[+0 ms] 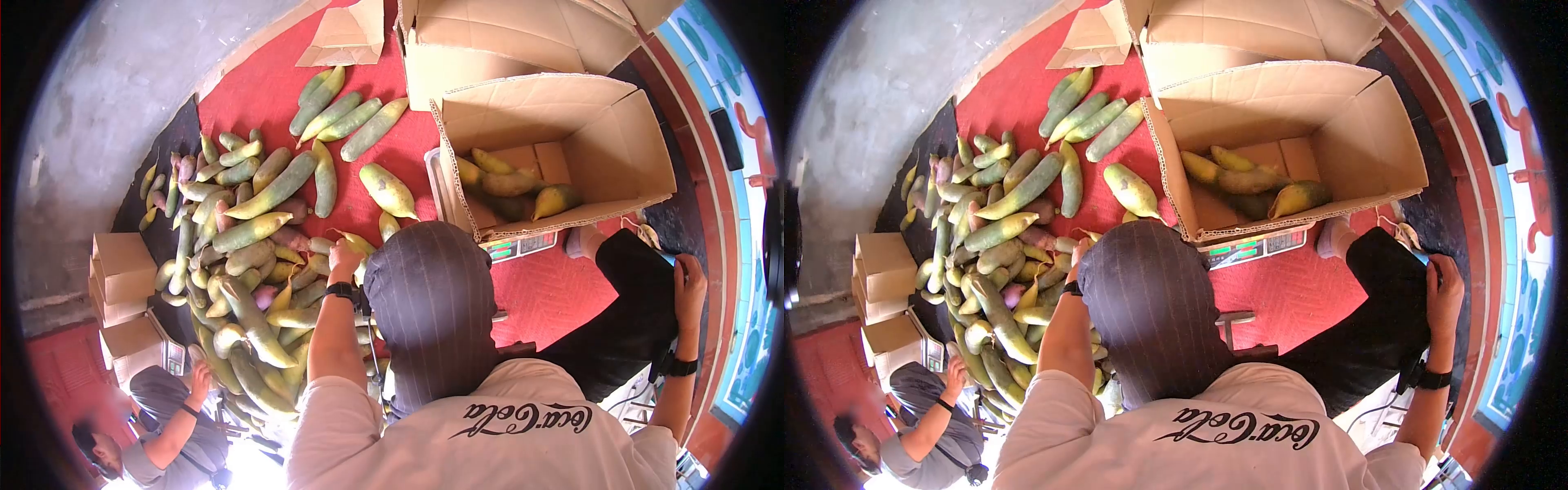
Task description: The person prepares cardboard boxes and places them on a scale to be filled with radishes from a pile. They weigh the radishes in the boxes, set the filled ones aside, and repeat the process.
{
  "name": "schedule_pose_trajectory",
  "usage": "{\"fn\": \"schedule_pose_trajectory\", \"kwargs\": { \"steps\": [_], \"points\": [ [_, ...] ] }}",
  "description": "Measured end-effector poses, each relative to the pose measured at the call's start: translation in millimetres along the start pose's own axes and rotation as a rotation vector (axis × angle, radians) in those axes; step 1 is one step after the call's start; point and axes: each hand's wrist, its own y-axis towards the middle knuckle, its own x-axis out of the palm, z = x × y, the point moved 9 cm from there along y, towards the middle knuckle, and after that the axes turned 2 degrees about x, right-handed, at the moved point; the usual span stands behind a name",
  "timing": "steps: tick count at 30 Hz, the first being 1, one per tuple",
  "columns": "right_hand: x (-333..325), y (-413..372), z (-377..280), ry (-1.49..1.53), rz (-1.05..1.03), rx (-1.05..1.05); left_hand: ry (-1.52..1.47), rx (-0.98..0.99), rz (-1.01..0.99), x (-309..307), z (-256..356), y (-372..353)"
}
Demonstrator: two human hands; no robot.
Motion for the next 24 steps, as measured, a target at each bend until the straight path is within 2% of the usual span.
{"fn": "schedule_pose_trajectory", "kwargs": {
  "steps": [2,4,6,8,9,17,22,24],
  "points": [
    [0,-1,-1,-0.016,0.001,-0.011,-0.020,0.008,0.038,0,-4,0],
    [1,-1,2,0.025,-0.007,0.012,-0.086,0.193,0.117,21,-21,26],
    [1,-2,4,0.012,0.003,-0.002,-0.169,0.158,0.165,30,-35,25],
    [1,-3,5,0.001,0.012,-0.016,-0.721,0.090,0.100,48,-52,25],
    [0,-3,5,0.007,0.020,-0.009,-0.739,0.053,0.115,46,-52,14],
    [-6,-6,0,0.063,0.039,0.066,-0.663,0.257,0.232,-21,-39,-62],
    [-10,-10,-3,0.117,0.082,0.031,-0.616,0.397,0.278,-96,-16,-81],
    [-13,-11,-4,0.123,0.099,0.021,-1.126,0.199,0.445,-159,40,-170]
  ]
}}
